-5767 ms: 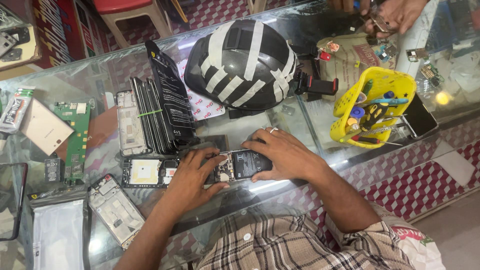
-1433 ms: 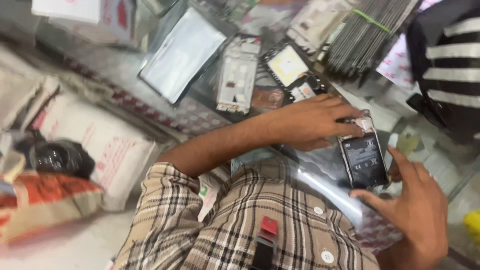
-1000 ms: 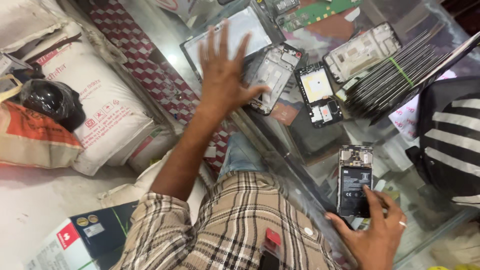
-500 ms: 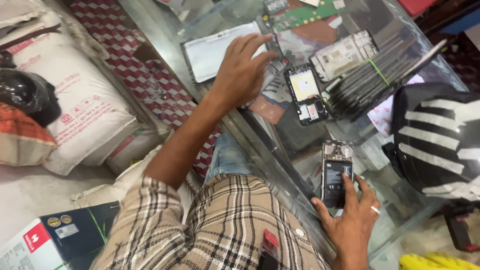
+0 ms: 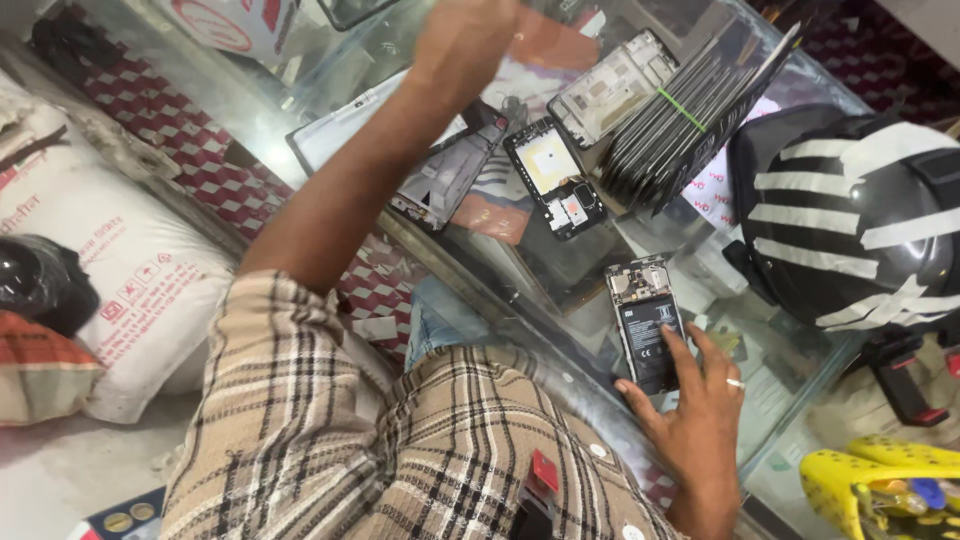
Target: The person handles disassembled mobile phone components on a glass counter, including a motherboard and a phone chassis with a battery. They pick up and set down parts, use a screwdriver to work on the motherboard, and move items around the workspace.
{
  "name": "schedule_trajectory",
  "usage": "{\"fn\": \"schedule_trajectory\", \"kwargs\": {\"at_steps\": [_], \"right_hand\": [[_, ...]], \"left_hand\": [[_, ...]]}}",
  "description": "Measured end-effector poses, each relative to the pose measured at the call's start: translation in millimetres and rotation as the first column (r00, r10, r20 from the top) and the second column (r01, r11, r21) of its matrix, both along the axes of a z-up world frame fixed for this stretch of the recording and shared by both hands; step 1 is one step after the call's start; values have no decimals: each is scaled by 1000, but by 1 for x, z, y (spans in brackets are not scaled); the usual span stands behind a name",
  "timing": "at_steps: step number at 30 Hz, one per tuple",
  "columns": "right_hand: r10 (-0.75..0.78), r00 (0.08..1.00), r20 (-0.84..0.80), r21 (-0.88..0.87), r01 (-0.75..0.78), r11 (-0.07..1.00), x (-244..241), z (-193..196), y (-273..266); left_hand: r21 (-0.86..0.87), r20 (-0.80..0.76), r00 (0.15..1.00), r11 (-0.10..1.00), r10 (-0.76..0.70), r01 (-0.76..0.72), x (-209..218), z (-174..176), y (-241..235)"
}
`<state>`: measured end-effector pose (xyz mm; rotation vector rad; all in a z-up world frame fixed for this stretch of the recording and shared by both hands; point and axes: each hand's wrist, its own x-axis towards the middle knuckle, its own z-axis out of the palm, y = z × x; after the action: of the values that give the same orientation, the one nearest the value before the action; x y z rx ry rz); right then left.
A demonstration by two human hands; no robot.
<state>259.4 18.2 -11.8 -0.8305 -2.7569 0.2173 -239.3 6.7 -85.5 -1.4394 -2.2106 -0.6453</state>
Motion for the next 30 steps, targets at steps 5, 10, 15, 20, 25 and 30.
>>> {"fn": "schedule_trajectory", "kwargs": {"at_steps": [5,10,15,20,25,30], "right_hand": [[-1,1000,-16,-4,1,1000,-2,1,1],[20,982,-190,-93,-38,995,0,17,5],[-175,843,-508,-675,-263,690,12,28,22],[-193,881,-432,-711,-201,674,0,37,59],[-374,815,-443,-796,-165,583,15,28,69],[-466,710,-528,-795,-219,566,14,8,74]], "left_hand": [[309,106,987,947,-122,84,40,69,-105],[352,636,523,817,-567,457,123,94,-149],[295,619,271,538,-737,790,192,79,-80],[334,698,181,539,-693,773,201,82,-27],[422,823,-50,550,-565,721,217,67,-28],[338,793,65,526,-606,780,216,54,-33]]}}
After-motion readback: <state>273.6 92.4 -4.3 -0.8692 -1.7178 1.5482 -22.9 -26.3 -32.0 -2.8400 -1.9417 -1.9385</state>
